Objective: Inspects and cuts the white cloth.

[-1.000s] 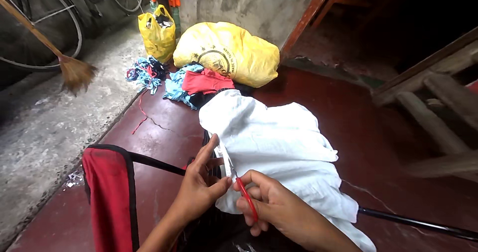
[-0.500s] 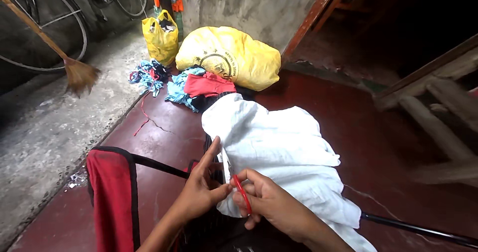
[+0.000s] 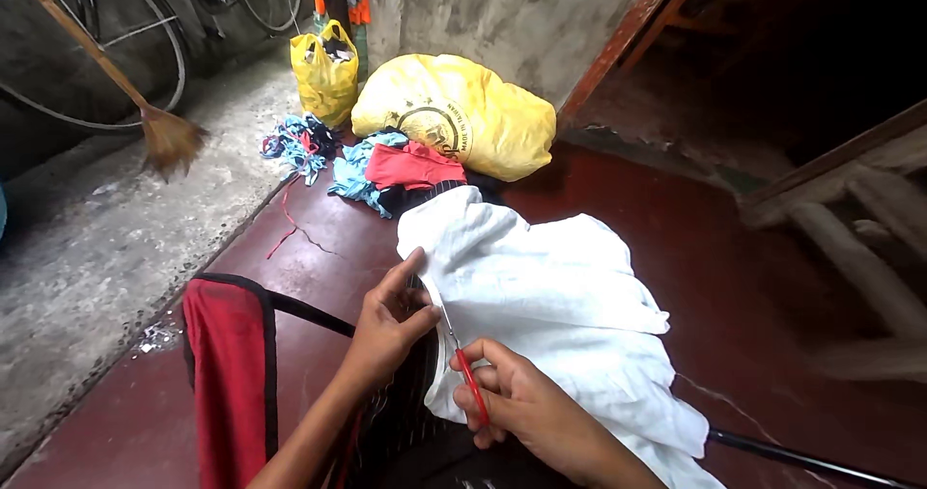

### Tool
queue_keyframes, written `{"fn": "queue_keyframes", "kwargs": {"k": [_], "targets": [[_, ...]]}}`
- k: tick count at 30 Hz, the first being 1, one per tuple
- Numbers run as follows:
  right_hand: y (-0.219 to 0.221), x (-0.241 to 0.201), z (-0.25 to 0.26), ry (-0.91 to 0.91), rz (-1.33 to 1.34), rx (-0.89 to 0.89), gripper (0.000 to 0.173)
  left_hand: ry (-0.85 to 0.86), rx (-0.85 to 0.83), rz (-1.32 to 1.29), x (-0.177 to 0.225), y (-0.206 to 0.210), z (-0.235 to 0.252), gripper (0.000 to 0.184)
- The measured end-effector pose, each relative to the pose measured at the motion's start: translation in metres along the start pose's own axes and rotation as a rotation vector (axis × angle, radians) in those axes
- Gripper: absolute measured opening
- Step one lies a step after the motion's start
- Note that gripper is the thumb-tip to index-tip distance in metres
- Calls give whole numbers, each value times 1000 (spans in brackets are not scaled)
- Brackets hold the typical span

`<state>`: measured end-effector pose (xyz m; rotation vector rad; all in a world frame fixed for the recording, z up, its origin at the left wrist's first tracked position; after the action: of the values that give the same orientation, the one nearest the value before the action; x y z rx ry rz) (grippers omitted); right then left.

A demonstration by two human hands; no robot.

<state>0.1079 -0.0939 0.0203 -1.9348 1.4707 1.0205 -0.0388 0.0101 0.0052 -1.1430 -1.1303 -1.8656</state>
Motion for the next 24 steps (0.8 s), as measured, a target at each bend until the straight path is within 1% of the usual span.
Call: {"fn": "queue_keyframes", "kwargs": {"k": [2,4,8,10,12,14,17,24], "targets": [[0,-1,1,-7,-5,-14,37,-2,10,32,1,-2,0,75],[0,-3,2,-4,-13,-35,37,-16,10,46,2,-4,0,77],[-1,-8,6,30,-76,-88,42,-47,-4,64,6,-6,0,86],[0,-11,9,40,-66,-109,47,-50,-28,41,7,-6,-1,91],[2,-11,11,35,-34,-122,49,-48,-38,13,6,-5,-1,96],[3,-10,12,21,-2,-120,46,-46,-44,3,5,-6,-1,99],[1,-8,11,7,11,-119,37,-46,-53,13,6,-9,-3,100],[-1,-18,14,35,-30,-176,45,-48,-149,25,8,-7,-5,102]]}}
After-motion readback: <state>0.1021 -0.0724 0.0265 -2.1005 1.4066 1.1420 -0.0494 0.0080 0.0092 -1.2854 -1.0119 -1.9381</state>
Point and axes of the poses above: each hand's wrist, its own z-axis towards the middle knuckle, its own y-axis out of the palm, x = y × z, the point moved 6 cm from there along z, towards the middle knuckle, and after that the axes turned 11 degrees about y, right-handed, at the moved point
